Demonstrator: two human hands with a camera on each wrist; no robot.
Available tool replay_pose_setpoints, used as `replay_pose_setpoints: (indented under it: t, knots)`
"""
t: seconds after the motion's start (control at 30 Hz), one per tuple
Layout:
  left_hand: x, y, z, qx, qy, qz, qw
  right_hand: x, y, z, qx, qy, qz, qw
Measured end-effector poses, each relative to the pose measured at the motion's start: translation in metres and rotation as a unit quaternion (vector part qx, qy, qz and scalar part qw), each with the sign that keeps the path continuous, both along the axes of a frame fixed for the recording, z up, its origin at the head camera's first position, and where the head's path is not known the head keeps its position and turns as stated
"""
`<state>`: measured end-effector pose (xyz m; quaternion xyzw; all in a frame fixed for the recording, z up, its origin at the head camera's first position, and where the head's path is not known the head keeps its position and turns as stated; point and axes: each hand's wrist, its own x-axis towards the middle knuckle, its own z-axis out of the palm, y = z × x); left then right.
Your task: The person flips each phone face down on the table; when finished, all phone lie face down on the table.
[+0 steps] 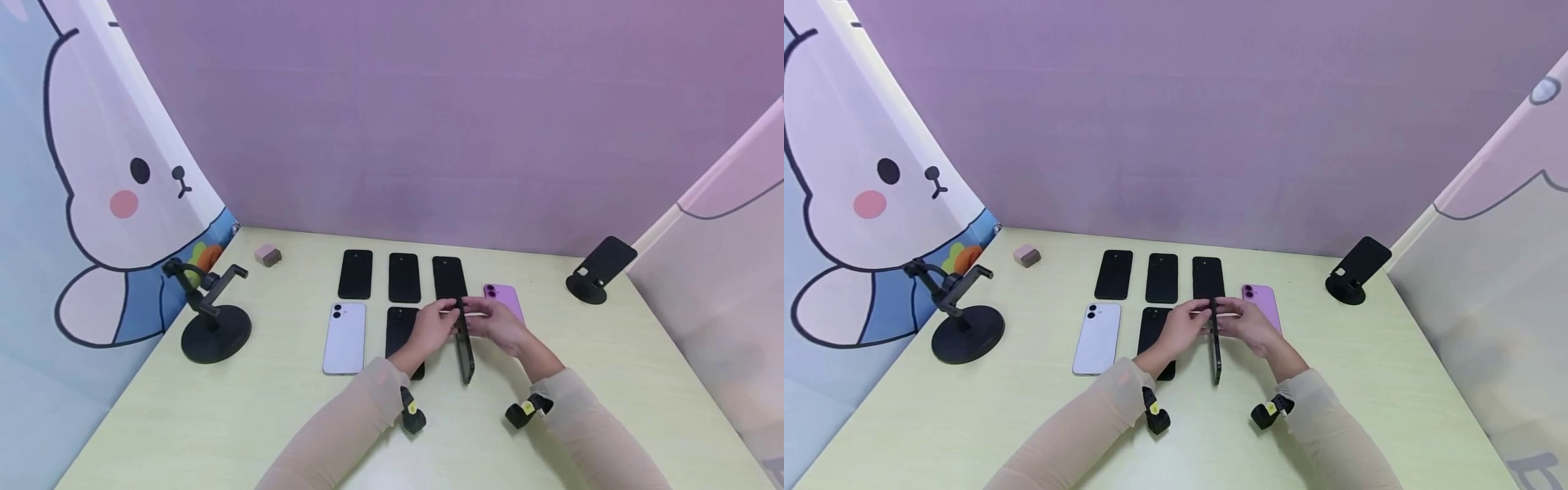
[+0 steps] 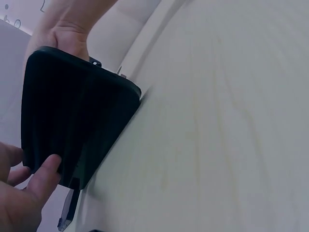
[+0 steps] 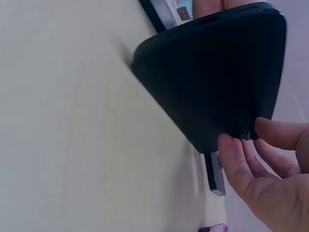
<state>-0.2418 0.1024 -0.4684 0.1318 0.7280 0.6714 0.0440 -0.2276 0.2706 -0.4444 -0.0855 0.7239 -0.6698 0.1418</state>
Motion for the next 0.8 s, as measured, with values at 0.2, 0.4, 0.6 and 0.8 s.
replay_pose_setpoints:
  t: [0.2, 0.4, 0.6, 0.8]
  knots:
    - [0.002, -0.004, 0.003, -0.033, 0.006, 0.005, 0.9994, 0.002, -0.003, -0.006, 0.033, -0.011, -0.016, 0.999]
    - [0.0, -0.012, 0.012, -0.073, 0.014, -0.013, 0.9972, 0.002, -0.006, -0.01, 0.064, -0.011, -0.024, 0.998]
    - [-0.004, -0.02, 0.017, -0.115, 0.005, -0.032, 0.9929, 0.002, -0.008, -0.012, 0.106, 0.009, -0.035, 0.994]
    - [-0.009, -0.023, 0.012, -0.157, 0.007, -0.027, 0.9871, -0.001, -0.009, -0.014, 0.159, 0.024, -0.062, 0.985]
